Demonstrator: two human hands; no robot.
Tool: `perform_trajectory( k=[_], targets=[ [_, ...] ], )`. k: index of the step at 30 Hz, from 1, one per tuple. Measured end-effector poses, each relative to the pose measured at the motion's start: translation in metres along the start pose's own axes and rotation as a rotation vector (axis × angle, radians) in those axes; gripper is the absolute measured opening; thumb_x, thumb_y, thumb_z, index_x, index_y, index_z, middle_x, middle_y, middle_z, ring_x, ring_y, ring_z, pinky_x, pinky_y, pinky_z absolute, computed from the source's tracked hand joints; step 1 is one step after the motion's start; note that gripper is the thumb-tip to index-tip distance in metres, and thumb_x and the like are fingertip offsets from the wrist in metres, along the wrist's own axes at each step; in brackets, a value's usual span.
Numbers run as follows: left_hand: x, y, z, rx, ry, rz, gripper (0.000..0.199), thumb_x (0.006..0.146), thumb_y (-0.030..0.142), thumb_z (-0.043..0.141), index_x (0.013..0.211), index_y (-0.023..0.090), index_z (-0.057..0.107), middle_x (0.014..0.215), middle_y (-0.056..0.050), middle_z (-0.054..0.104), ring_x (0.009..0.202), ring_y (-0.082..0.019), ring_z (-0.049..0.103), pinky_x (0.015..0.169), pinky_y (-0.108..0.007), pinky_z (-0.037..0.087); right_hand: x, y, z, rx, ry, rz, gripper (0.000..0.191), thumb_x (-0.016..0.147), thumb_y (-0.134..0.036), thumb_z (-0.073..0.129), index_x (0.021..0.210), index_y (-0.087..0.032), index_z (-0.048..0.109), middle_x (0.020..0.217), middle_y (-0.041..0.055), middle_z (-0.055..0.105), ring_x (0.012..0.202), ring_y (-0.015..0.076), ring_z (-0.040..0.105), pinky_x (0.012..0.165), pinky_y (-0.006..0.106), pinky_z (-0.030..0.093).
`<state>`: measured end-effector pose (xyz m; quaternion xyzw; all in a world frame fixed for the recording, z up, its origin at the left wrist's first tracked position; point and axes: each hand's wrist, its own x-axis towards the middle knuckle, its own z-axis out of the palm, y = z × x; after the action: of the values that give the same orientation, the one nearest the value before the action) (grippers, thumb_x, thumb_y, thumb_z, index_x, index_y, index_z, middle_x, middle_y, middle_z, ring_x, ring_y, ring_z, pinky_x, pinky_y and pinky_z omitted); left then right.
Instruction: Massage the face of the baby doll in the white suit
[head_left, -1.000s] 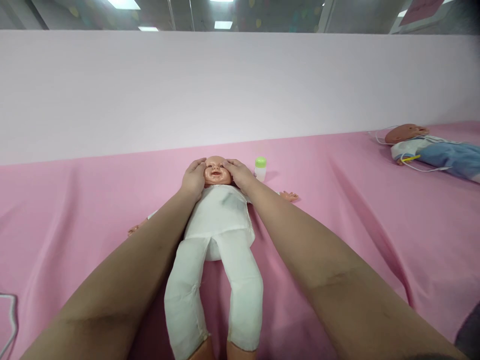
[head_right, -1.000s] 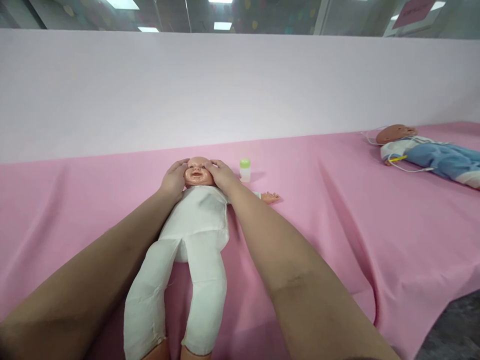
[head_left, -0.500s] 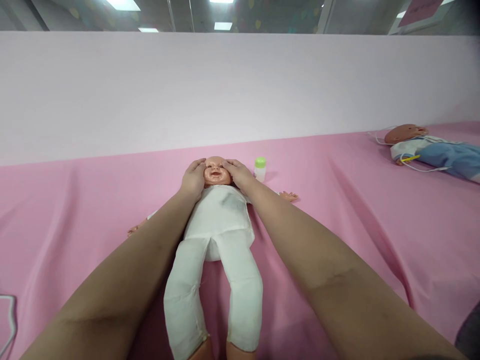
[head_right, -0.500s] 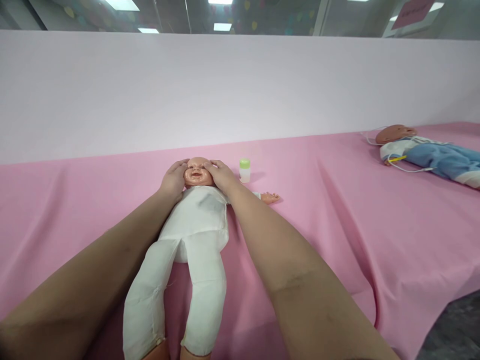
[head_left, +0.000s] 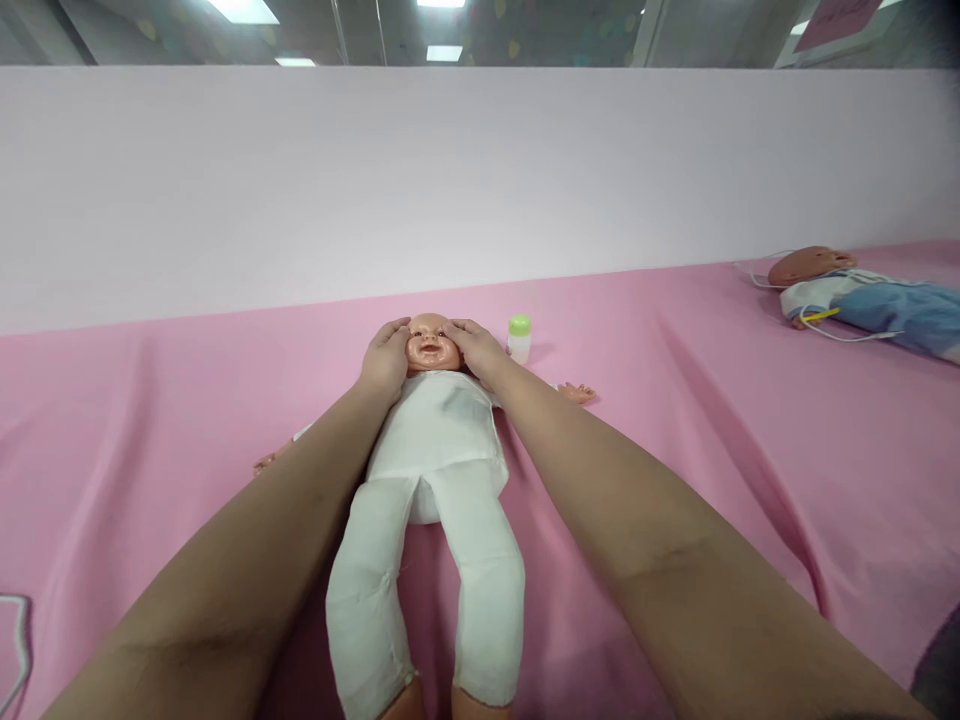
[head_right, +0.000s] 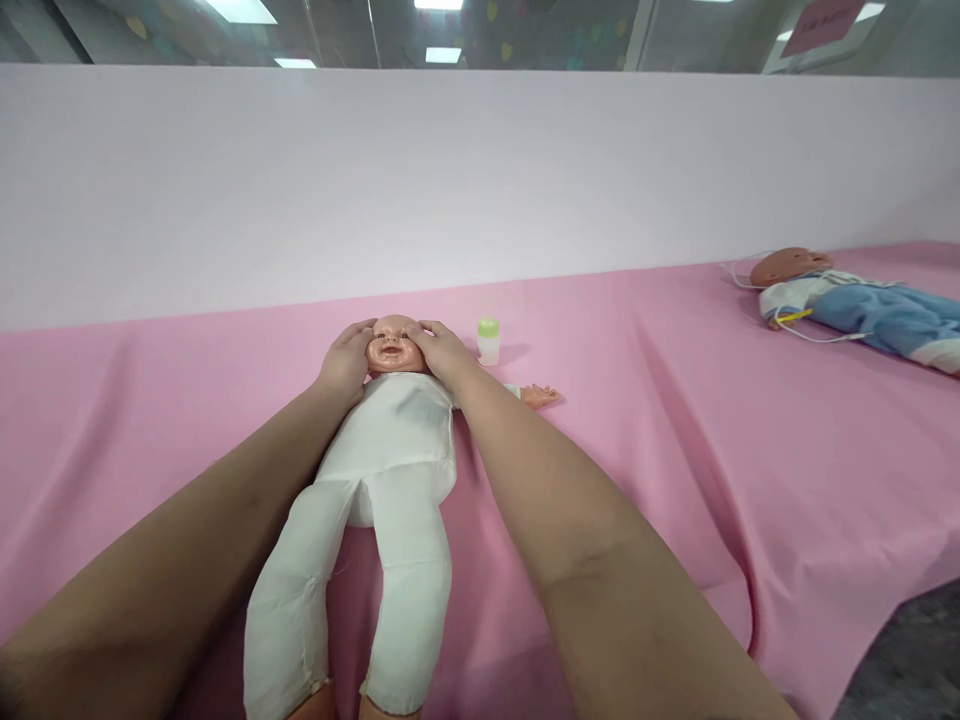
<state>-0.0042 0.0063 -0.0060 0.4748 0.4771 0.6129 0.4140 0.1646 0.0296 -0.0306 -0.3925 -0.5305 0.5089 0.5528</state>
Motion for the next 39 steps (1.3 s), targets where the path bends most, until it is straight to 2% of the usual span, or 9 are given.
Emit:
perform_trajectory(
  k=[9, 17, 23, 33, 39],
  targets=[
    [-0.008, 0.011, 0.004, -0.012, 0.007, -0.03, 0.035, 0.088, 0.029, 0.062, 0.12, 0.021, 0.072, 0.112, -0.008, 0.076, 0.094, -0.021, 0.072, 0.084, -0.032, 0.06, 0.002, 0.001, 0.001, -0.001, 0.01, -0.005, 0.043, 0.087, -0.054, 0.071, 0.121, -0.027, 0.069, 0.121, 0.0041, 0.074, 0.114, 0.023, 0.069, 0.107, 0.041, 0.054],
    [-0.01, 0.012, 0.005, -0.012, 0.009, -0.052, 0.036, 0.087, 0.031, 0.063, 0.12, 0.021, 0.071, 0.11, -0.008, 0.076, 0.092, -0.021, 0.072, 0.083, -0.033, 0.059, 0.002, 0.002, 0.0, -0.014, 0.0, -0.021, 0.046, 0.085, -0.058, 0.071, 0.12, -0.027, 0.068, 0.121, 0.0047, 0.074, 0.11, 0.0224, 0.071, 0.103, 0.041, 0.055],
    [-0.009, 0.012, 0.004, 0.001, -0.001, -0.049, 0.037, 0.086, 0.032, 0.064, 0.121, 0.022, 0.071, 0.112, -0.008, 0.076, 0.093, -0.022, 0.072, 0.083, -0.034, 0.06, -0.001, -0.002, 0.001, -0.017, -0.005, 0.013, 0.047, 0.085, -0.059, 0.071, 0.12, -0.028, 0.068, 0.12, 0.0041, 0.075, 0.103, 0.0215, 0.073, 0.1, 0.041, 0.057],
    [-0.011, 0.014, 0.005, 0.018, 0.019, -0.041, 0.035, 0.089, 0.031, 0.063, 0.122, 0.021, 0.071, 0.115, -0.01, 0.076, 0.103, -0.025, 0.073, 0.09, -0.038, 0.061, 0.003, 0.003, 0.0, 0.012, -0.01, -0.03, 0.042, 0.086, -0.056, 0.071, 0.116, -0.027, 0.069, 0.118, 0.0041, 0.075, 0.106, 0.0209, 0.072, 0.102, 0.039, 0.057],
    [-0.011, 0.016, 0.007, 0.021, 0.041, -0.051, 0.034, 0.088, 0.029, 0.063, 0.12, 0.021, 0.072, 0.115, -0.009, 0.076, 0.105, -0.027, 0.073, 0.086, -0.038, 0.062, 0.003, 0.002, 0.0, -0.004, -0.003, -0.01, 0.047, 0.084, -0.058, 0.072, 0.119, -0.026, 0.068, 0.12, 0.0046, 0.074, 0.106, 0.0206, 0.072, 0.102, 0.039, 0.056]
  ],
)
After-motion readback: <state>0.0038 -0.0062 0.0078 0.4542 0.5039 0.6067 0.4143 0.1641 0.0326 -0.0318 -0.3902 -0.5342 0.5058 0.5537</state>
